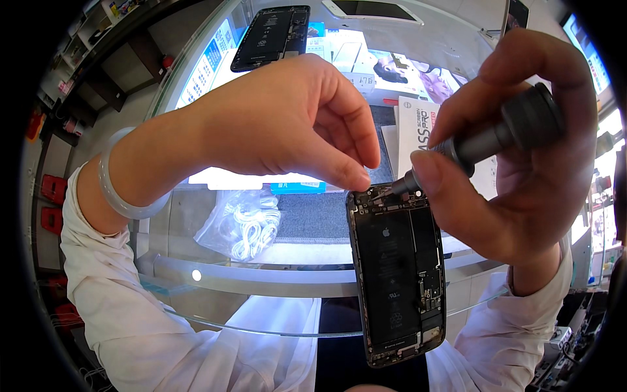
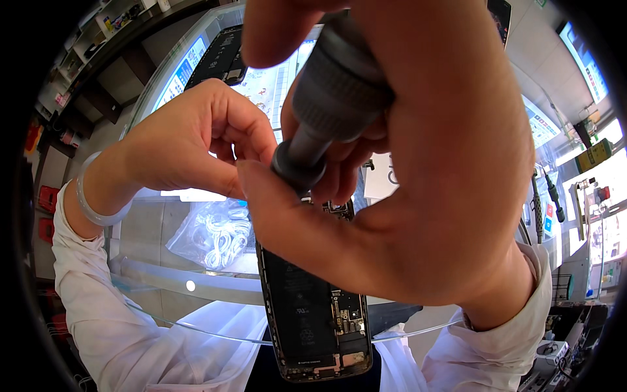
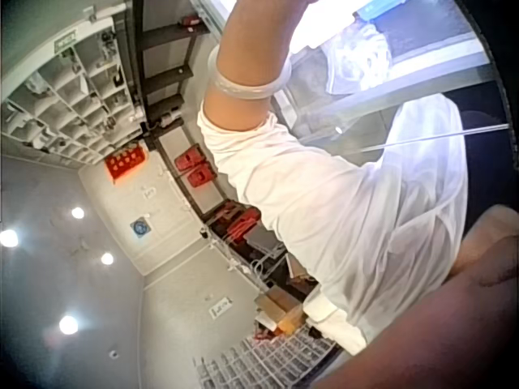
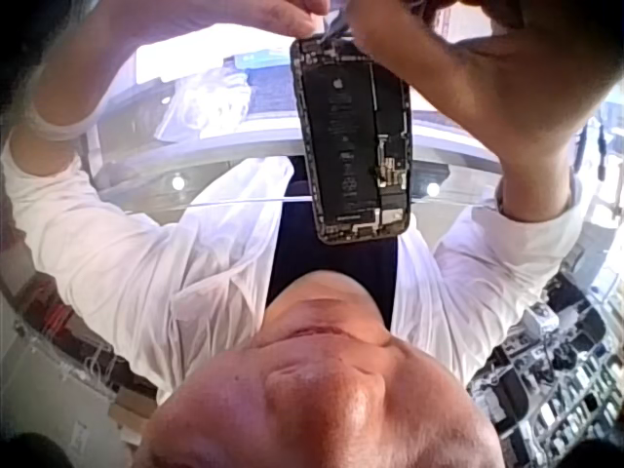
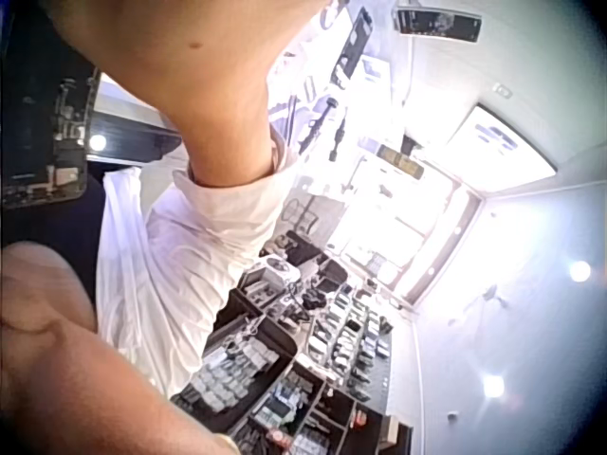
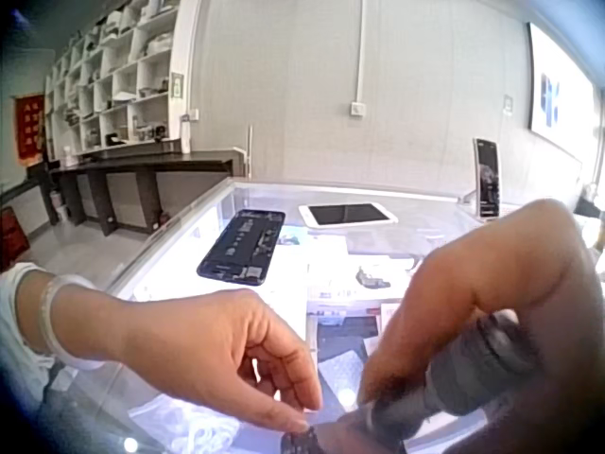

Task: The person unscrews and removes a internal component from the top of an open smartphone using a precision screwdriver.

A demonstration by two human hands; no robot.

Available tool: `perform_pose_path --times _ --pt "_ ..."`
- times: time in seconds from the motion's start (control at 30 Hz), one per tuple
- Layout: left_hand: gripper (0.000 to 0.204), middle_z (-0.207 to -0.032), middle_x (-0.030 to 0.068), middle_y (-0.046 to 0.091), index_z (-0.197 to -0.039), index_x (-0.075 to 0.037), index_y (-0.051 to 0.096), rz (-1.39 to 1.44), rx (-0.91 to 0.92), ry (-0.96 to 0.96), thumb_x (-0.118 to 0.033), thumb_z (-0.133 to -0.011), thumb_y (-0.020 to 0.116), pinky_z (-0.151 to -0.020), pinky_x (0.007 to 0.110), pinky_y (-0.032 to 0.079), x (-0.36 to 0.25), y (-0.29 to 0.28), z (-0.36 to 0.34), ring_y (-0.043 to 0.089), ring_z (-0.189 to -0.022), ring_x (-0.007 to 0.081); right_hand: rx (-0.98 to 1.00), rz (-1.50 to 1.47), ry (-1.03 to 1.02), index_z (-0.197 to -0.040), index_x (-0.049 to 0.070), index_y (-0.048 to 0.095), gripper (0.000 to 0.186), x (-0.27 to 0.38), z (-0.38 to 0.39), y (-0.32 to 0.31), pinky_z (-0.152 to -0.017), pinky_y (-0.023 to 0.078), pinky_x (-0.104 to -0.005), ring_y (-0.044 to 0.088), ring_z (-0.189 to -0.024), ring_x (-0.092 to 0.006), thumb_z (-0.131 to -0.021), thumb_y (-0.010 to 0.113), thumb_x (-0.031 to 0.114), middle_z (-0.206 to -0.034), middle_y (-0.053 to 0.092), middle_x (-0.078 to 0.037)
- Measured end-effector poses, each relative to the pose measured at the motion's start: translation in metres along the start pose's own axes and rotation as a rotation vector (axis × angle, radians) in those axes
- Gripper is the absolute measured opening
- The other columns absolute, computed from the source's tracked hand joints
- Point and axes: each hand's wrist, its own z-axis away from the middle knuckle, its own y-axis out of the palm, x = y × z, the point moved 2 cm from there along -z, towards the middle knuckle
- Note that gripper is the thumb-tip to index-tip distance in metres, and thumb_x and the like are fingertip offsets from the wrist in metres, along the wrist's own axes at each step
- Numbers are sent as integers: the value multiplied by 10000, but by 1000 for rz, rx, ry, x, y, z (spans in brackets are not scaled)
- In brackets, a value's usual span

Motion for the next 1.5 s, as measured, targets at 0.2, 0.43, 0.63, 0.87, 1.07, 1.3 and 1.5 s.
perform_pose_path --times 0.2,0.43,0.63,0.87,1.07,1.3,1.5 --pt "176 -868 64 727 -938 16 715 -21 -7 34 -40 -780 769 -725 214 546 3 -2 -2 694 -800 92 -11 13 7 -1347 -7 333 729 0 1 1 -664 476 -228 641 -732 -131 -741 735 -60 -843 649 -100" --pt "230 -889 106 740 -957 18 735 31 21 88 -148 -808 792 -773 239 554 5 -3 -2 713 -822 131 -53 -17 40 -1354 -2 328 725 -3 5 2 -700 484 -238 650 -768 -136 -759 737 -59 -855 655 -103" --pt "212 -907 65 727 -983 32 694 65 17 8 22 -776 740 -740 219 554 1 -3 -1 688 -811 82 -13 1 2 -1350 0 324 725 0 -2 3 -709 479 -245 647 -782 -137 -761 743 -61 -866 665 -115" --pt "222 -880 33 711 -969 10 720 -167 37 143 -22 -756 773 -646 193 519 -9 -7 5 660 -758 65 82 61 258 -1337 8 328 697 11 -10 -2 -734 469 -245 636 -784 -128 -776 732 -73 -877 673 -126" --pt "192 -788 -1 656 -882 -20 753 -259 33 195 -63 -724 852 -540 200 416 -11 -4 8 570 -658 49 16 62 183 -1342 23 324 672 8 -7 -3 -720 472 -245 633 -754 -125 -807 721 -66 -865 672 -129" --pt "151 -693 -11 597 -848 -8 750 -209 -33 124 -49 -736 843 -504 201 333 -10 -3 6 490 -582 25 -104 -49 71 -1340 12 325 659 3 -2 -1 -698 484 -247 632 -740 -134 -811 709 -69 -870 666 -136" --pt "103 -512 -80 415 -824 -11 750 -359 12 54 -60 -768 821 -469 228 234 -15 -4 12 307 -476 14 -39 -106 4 -1263 -9 370 625 -5 4 2 -698 491 -244 638 -770 -144 -752 724 -80 -884 651 -135"
